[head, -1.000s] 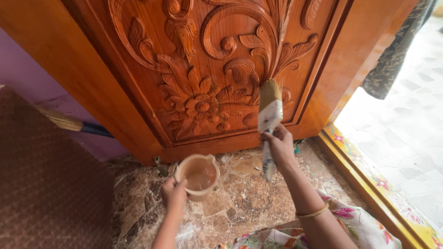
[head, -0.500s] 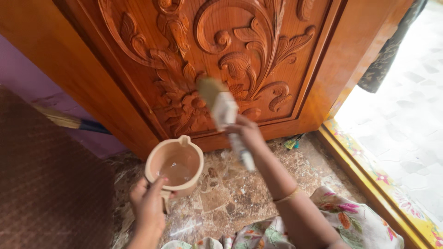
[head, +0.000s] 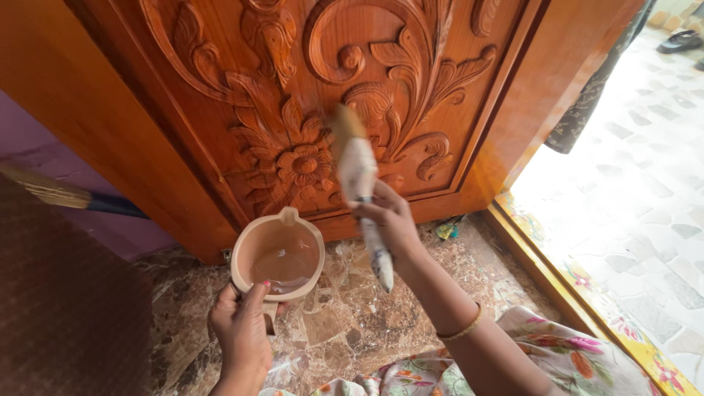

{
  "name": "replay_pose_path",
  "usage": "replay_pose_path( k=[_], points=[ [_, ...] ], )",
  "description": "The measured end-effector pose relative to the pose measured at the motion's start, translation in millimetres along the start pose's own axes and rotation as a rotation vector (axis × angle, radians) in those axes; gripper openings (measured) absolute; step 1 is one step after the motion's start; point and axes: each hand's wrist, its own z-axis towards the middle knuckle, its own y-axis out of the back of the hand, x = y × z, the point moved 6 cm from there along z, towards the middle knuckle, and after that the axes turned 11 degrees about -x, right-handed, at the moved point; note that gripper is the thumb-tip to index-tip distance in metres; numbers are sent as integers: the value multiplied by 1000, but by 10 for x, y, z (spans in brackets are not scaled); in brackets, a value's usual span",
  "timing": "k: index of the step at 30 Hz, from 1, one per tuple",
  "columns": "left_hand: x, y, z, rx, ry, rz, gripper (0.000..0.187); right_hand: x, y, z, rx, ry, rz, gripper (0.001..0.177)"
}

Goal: The person applies a liquid from a small container to the surface of a carved wooden door using a paintbrush. They dip the brush into the container and apply the liquid to different sections of the door's floral carvings and flat surfaces.

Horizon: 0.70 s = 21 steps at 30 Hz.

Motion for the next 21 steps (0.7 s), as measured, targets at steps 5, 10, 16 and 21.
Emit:
replay_pose_path(
  k=[5,10,16,21],
  points=[
    [-30,25,-36,3,-1,11,16,250,-283,-92,200,94,-18,62],
    [33,123,-7,-12,49,-4,12,-37,414,156,-58,-77,178,50],
    [95,184,25,16,25,-40,11,-440,868,228,-206,-108,419,69],
    [94,189,20,-22,30,10,11,-5,353,110,-30,-69,593,72]
  ],
)
